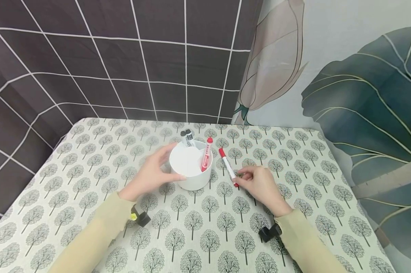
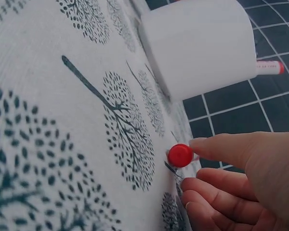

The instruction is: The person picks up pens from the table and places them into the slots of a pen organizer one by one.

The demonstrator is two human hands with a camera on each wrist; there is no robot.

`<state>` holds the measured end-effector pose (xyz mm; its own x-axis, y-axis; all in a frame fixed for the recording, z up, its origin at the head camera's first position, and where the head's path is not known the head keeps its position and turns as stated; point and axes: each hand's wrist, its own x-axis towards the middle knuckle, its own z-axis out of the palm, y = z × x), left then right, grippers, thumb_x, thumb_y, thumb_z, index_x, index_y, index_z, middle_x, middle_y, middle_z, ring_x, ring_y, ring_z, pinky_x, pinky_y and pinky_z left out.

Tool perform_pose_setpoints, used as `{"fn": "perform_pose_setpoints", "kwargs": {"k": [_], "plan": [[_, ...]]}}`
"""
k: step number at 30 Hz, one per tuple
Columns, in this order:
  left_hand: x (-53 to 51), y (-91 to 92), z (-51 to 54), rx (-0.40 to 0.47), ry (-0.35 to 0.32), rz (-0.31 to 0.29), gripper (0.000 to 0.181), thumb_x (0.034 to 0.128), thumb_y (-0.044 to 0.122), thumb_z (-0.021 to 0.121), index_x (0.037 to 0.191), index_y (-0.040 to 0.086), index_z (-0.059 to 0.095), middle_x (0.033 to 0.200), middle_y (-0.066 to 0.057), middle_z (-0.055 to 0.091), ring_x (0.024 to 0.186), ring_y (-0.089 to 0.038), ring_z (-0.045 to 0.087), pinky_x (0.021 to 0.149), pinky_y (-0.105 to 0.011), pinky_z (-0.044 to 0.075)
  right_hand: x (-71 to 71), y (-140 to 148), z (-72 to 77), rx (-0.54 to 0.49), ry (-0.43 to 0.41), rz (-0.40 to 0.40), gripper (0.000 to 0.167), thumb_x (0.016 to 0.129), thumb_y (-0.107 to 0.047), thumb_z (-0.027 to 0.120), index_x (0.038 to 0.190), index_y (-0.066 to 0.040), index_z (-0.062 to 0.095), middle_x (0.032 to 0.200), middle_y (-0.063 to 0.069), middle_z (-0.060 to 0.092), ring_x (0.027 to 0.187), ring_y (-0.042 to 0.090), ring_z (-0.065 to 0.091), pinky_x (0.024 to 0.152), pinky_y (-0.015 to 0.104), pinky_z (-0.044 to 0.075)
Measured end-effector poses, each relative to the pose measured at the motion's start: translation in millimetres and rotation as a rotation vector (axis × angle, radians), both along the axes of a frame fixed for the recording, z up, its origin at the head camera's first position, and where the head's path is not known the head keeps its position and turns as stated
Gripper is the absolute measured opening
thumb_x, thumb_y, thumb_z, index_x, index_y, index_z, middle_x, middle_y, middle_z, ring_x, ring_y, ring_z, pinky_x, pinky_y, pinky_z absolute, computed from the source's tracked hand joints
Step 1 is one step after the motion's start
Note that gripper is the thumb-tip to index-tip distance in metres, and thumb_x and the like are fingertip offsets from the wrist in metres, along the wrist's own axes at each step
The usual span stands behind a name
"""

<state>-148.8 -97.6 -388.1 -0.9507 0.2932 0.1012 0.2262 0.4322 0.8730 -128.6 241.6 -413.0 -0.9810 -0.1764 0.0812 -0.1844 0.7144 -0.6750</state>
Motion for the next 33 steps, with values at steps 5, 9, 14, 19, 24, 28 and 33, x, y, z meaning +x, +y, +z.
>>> {"fn": "perform_pose_setpoints", "kwargs": {"k": [5, 9, 14, 19, 24, 28, 33], "plan": [[0.0, 0.2, 0.9, 0.005, -0.003, 0.0, 0.113, 0.0635, 0.039, 0.098, 0.157, 0.015, 0.039, 0.154, 0.002, 0.046, 0.134, -0.023, 0.051, 0.112, -0.039, 0.04, 0.1, -5, -1.9, 0.005, -0.027, -0.013, 0.027, 0.082, -0.021, 0.087, 0.1, -0.003, 0.077, 0.074, -0.006, 0.07, 0.064, 0.014, 0.063, 0.056, 0.026, 0.053], [-0.6, 0.2, 0.3, 0.003, -0.002, 0.001, 0.113, 0.0635, 0.04, 0.098, 0.157, 0.016, 0.039, 0.153, 0.002, 0.047, 0.133, -0.022, 0.051, 0.113, -0.04, 0.04, 0.3, -11, -2.3, 0.037, -0.03, -0.031, 0.028, 0.081, -0.025, 0.087, 0.098, -0.005, 0.078, 0.071, -0.008, 0.068, 0.062, 0.013, 0.061, 0.061, 0.029, 0.051], [-0.6, 0.2, -0.2, -0.004, 0.001, 0.006, 0.114, 0.0628, 0.042, 0.098, 0.157, 0.015, 0.039, 0.152, 0.003, 0.048, 0.133, -0.022, 0.052, 0.112, -0.042, 0.04, -1.1, -15, -4.8, 0.062, -0.038, -0.061, 0.028, 0.079, -0.029, 0.089, 0.095, -0.008, 0.078, 0.069, -0.008, 0.067, 0.062, 0.013, 0.061, 0.067, 0.034, 0.05], [-0.3, -0.4, -1.3, -0.012, -0.004, 0.012, 0.114, 0.0626, 0.043, 0.097, 0.157, 0.016, 0.039, 0.15, 0.0, 0.05, 0.133, -0.023, 0.052, 0.112, -0.041, 0.04, -3.4, -13, -5.7, 0.061, -0.057, -0.067, 0.025, 0.079, -0.029, 0.088, 0.091, -0.01, 0.078, 0.07, -0.007, 0.067, 0.063, 0.013, 0.061, 0.066, 0.033, 0.051], [0.0, -1.2, -1.9, -0.011, -0.015, 0.019, 0.114, 0.0632, 0.04, 0.098, 0.157, 0.017, 0.038, 0.149, -0.003, 0.052, 0.132, -0.024, 0.052, 0.112, -0.04, 0.04, -5.5, -8, -4.0, 0.024, -0.084, -0.082, 0.021, 0.08, -0.027, 0.086, 0.088, -0.01, 0.077, 0.072, -0.005, 0.069, 0.063, 0.014, 0.063, 0.059, 0.028, 0.052], [-0.2, -0.9, -0.9, -0.012, -0.008, 0.009, 0.114, 0.0634, 0.041, 0.098, 0.157, 0.015, 0.038, 0.149, -0.004, 0.052, 0.132, -0.025, 0.052, 0.112, -0.041, 0.041, -6.2, -2, -2.1, -0.005, -0.101, -0.107, 0.02, 0.081, -0.023, 0.085, 0.089, -0.007, 0.076, 0.073, -0.003, 0.071, 0.06, 0.016, 0.065, 0.055, 0.027, 0.053], [-0.7, -0.5, -0.4, -0.003, -0.015, 0.003, 0.114, 0.0637, 0.039, 0.098, 0.158, 0.014, 0.038, 0.149, -0.004, 0.051, 0.133, -0.025, 0.052, 0.112, -0.042, 0.04, -8.1, 3, 2.1, -0.031, -0.072, -0.126, 0.02, 0.081, -0.017, 0.084, 0.094, -0.003, 0.075, 0.08, 0.002, 0.073, 0.065, 0.016, 0.067, 0.057, 0.026, 0.055]]}}
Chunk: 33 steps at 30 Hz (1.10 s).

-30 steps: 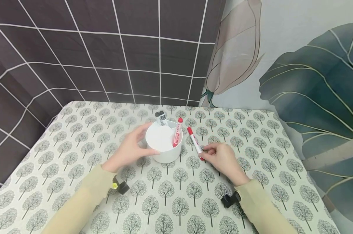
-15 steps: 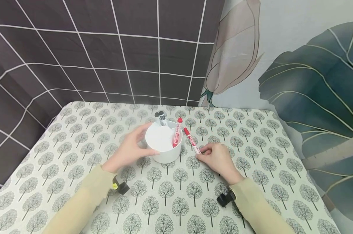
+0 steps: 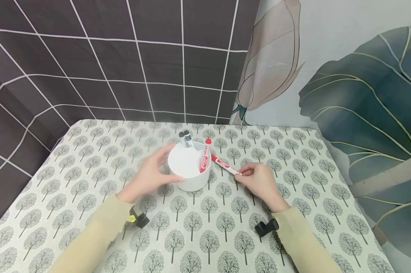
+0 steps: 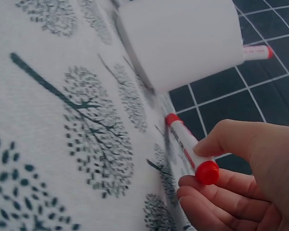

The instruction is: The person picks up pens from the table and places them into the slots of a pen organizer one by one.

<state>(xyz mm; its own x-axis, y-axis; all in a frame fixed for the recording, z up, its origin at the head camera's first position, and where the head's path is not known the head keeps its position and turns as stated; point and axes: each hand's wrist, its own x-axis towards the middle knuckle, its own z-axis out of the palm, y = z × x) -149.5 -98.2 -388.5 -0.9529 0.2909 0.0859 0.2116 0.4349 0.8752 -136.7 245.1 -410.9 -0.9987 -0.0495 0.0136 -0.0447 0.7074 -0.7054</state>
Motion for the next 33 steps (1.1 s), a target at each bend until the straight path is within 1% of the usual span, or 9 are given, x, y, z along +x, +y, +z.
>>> {"fn": "perform_pose_setpoints", "kwargs": {"k": [2, 4, 10, 15, 19, 22, 25, 30, 33], "plan": [[-0.7, 0.5, 0.4, 0.005, -0.005, -0.001, 0.114, 0.0638, 0.037, 0.098, 0.158, 0.015, 0.038, 0.149, -0.004, 0.051, 0.133, -0.024, 0.052, 0.112, -0.041, 0.04, -1.1, 2, 2.8, -0.009, 0.03, -0.001, 0.02, 0.081, -0.015, 0.084, 0.095, -0.002, 0.075, 0.081, 0.004, 0.074, 0.067, 0.018, 0.067, 0.057, 0.026, 0.056], [-1.1, 0.5, 0.3, 0.008, -0.004, -0.003, 0.114, 0.0639, 0.037, 0.098, 0.158, 0.015, 0.038, 0.149, -0.004, 0.051, 0.133, -0.024, 0.052, 0.113, -0.041, 0.04, -1.3, 4, 6.4, -0.028, 0.04, -0.006, 0.02, 0.083, -0.013, 0.084, 0.096, -0.001, 0.075, 0.082, 0.006, 0.073, 0.067, 0.02, 0.067, 0.056, 0.027, 0.057], [-0.5, -0.1, 0.6, -0.001, 0.003, 0.001, 0.114, 0.0637, 0.038, 0.098, 0.157, 0.015, 0.038, 0.149, -0.005, 0.052, 0.133, -0.026, 0.052, 0.112, -0.042, 0.04, -0.7, 8, 19.2, -0.132, 0.028, -0.059, 0.022, 0.085, -0.012, 0.082, 0.101, 0.001, 0.074, 0.085, 0.01, 0.073, 0.073, 0.027, 0.069, 0.057, 0.029, 0.059], [0.2, 0.1, 1.1, -0.005, -0.004, 0.004, 0.115, 0.063, 0.037, 0.099, 0.158, 0.014, 0.037, 0.149, -0.005, 0.051, 0.133, -0.027, 0.052, 0.112, -0.043, 0.04, -2.5, 16, 28.8, -0.122, 0.082, -0.079, 0.022, 0.086, -0.017, 0.082, 0.101, -0.002, 0.075, 0.09, 0.01, 0.075, 0.076, 0.023, 0.07, 0.061, 0.023, 0.057], [-0.1, 0.4, 0.8, -0.007, -0.001, 0.002, 0.116, 0.0622, 0.038, 0.099, 0.158, 0.015, 0.037, 0.15, -0.004, 0.051, 0.134, -0.026, 0.051, 0.112, -0.044, 0.04, -2.2, 21, 41.5, -0.121, 0.108, -0.1, 0.027, 0.088, -0.024, 0.082, 0.105, -0.004, 0.075, 0.095, 0.011, 0.075, 0.079, 0.017, 0.071, 0.065, 0.022, 0.058], [-0.4, 0.6, 0.8, -0.006, 0.002, 0.0, 0.115, 0.0628, 0.039, 0.098, 0.158, 0.016, 0.037, 0.15, -0.003, 0.051, 0.134, -0.026, 0.051, 0.113, -0.043, 0.04, -1.6, 23, 52.9, -0.133, 0.127, -0.127, 0.032, 0.088, -0.029, 0.082, 0.108, -0.004, 0.075, 0.097, 0.009, 0.076, 0.08, 0.011, 0.07, 0.067, 0.019, 0.057], [-0.6, 0.6, 0.7, -0.004, 0.004, -0.001, 0.114, 0.0634, 0.039, 0.098, 0.157, 0.017, 0.038, 0.15, -0.003, 0.051, 0.133, -0.025, 0.051, 0.113, -0.043, 0.04, -0.7, 22, 63.9, -0.169, 0.148, -0.15, 0.034, 0.089, -0.028, 0.082, 0.112, -0.004, 0.074, 0.097, 0.003, 0.076, 0.081, 0.007, 0.07, 0.07, 0.017, 0.056], [-0.9, 0.0, -0.3, -0.005, 0.008, -0.001, 0.114, 0.0636, 0.038, 0.098, 0.158, 0.015, 0.038, 0.15, -0.005, 0.051, 0.133, -0.026, 0.052, 0.112, -0.042, 0.04, -0.5, 20, 79.0, -0.267, 0.228, -0.18, 0.031, 0.088, -0.018, 0.082, 0.115, -0.003, 0.074, 0.093, -0.008, 0.074, 0.081, 0.006, 0.07, 0.073, 0.014, 0.055], [-0.8, -0.2, -0.4, 0.001, 0.01, -0.007, 0.114, 0.0632, 0.036, 0.098, 0.158, 0.015, 0.037, 0.15, -0.007, 0.051, 0.133, -0.028, 0.052, 0.112, -0.043, 0.041, 0.4, 18, 88.7, -0.325, 0.296, -0.193, 0.03, 0.088, -0.012, 0.082, 0.114, -0.002, 0.075, 0.093, -0.008, 0.075, 0.08, 0.007, 0.071, 0.074, 0.014, 0.056]]}}
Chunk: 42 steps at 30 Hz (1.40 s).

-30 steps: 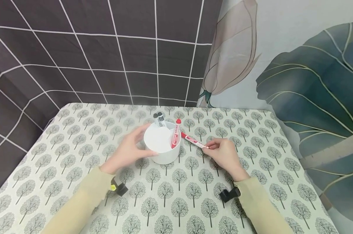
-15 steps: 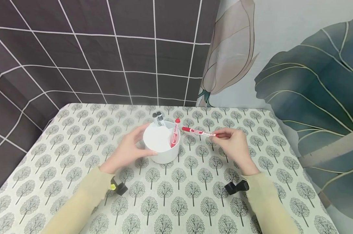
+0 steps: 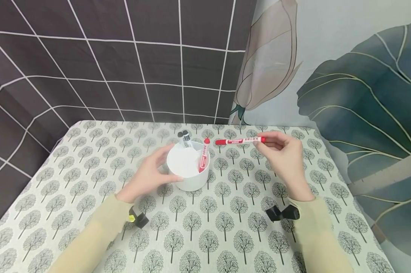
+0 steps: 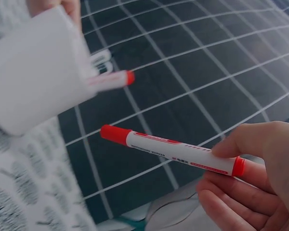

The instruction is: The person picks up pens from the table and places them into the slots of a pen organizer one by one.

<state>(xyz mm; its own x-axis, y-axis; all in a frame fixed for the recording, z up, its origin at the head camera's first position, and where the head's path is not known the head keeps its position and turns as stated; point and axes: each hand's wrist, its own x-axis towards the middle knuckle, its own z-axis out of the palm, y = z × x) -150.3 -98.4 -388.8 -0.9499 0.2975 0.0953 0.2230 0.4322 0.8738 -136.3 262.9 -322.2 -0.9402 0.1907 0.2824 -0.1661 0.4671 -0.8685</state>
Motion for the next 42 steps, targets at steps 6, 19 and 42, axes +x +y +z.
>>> {"fn": "perform_pose_setpoints", "kwargs": {"k": [6, 19, 42], "plan": [[0.2, 0.3, 0.0, 0.008, -0.014, 0.003, 0.114, 0.0633, 0.036, 0.098, 0.158, 0.015, 0.038, 0.15, -0.005, 0.051, 0.133, -0.027, 0.051, 0.112, -0.041, 0.041, 4.5, -5, 20.6, -0.151, 0.118, -0.02, 0.029, 0.085, -0.006, 0.084, 0.112, 0.001, 0.076, 0.092, 0.003, 0.075, 0.079, 0.012, 0.071, 0.074, 0.015, 0.057], [-0.1, 0.3, -0.6, 0.009, -0.015, 0.006, 0.114, 0.0629, 0.039, 0.098, 0.157, 0.016, 0.039, 0.149, -0.005, 0.051, 0.134, -0.027, 0.051, 0.112, -0.041, 0.04, 17.2, -16, 46.8, -0.276, 0.205, 0.05, 0.032, 0.081, 0.003, 0.083, 0.111, 0.005, 0.075, 0.095, 0.012, 0.074, 0.082, 0.021, 0.07, 0.08, 0.018, 0.057], [0.9, -0.6, 0.4, -0.014, -0.009, 0.012, 0.113, 0.0627, 0.042, 0.098, 0.157, 0.02, 0.039, 0.15, -0.001, 0.051, 0.133, -0.023, 0.051, 0.112, -0.042, 0.041, 17.8, -50, 32.6, 0.007, 0.183, 0.241, 0.027, 0.085, -0.001, 0.081, 0.112, -0.003, 0.076, 0.096, 0.005, 0.076, 0.082, 0.015, 0.073, 0.077, 0.022, 0.059]]}}
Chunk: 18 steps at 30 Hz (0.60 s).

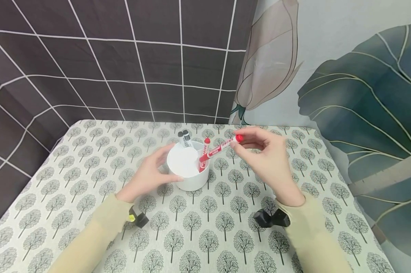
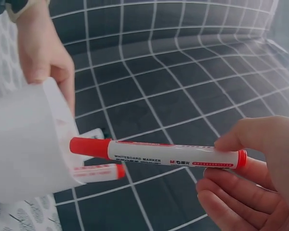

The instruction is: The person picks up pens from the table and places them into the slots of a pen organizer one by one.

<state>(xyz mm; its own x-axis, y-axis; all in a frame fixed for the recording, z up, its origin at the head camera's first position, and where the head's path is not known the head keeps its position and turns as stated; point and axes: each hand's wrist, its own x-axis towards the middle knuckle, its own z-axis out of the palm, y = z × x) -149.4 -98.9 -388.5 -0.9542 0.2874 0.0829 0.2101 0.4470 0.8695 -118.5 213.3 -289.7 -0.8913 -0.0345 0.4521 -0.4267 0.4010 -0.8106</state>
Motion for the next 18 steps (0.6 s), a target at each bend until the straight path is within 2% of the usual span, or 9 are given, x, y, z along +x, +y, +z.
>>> {"fn": "perform_pose_setpoints", "kwargs": {"k": [11, 18], "plan": [[-0.1, 1.1, 1.5, 0.0, 0.005, -0.005, 0.113, 0.0635, 0.039, 0.098, 0.157, 0.017, 0.038, 0.151, -0.002, 0.05, 0.133, -0.025, 0.052, 0.112, -0.044, 0.04, -12.8, -21, -30.8, 0.118, -0.001, 0.088, 0.022, 0.087, -0.008, 0.081, 0.108, -0.005, 0.075, 0.096, 0.001, 0.075, 0.082, 0.014, 0.071, 0.077, 0.024, 0.06], [-0.3, 1.0, 0.1, 0.006, 0.008, -0.008, 0.114, 0.0635, 0.039, 0.098, 0.158, 0.016, 0.038, 0.15, -0.006, 0.051, 0.133, -0.027, 0.052, 0.112, -0.042, 0.04, -18.5, -34, -42.4, 0.204, -0.026, 0.145, 0.021, 0.086, -0.006, 0.081, 0.106, -0.004, 0.076, 0.095, 0.0, 0.075, 0.079, 0.013, 0.07, 0.072, 0.028, 0.061]]}}
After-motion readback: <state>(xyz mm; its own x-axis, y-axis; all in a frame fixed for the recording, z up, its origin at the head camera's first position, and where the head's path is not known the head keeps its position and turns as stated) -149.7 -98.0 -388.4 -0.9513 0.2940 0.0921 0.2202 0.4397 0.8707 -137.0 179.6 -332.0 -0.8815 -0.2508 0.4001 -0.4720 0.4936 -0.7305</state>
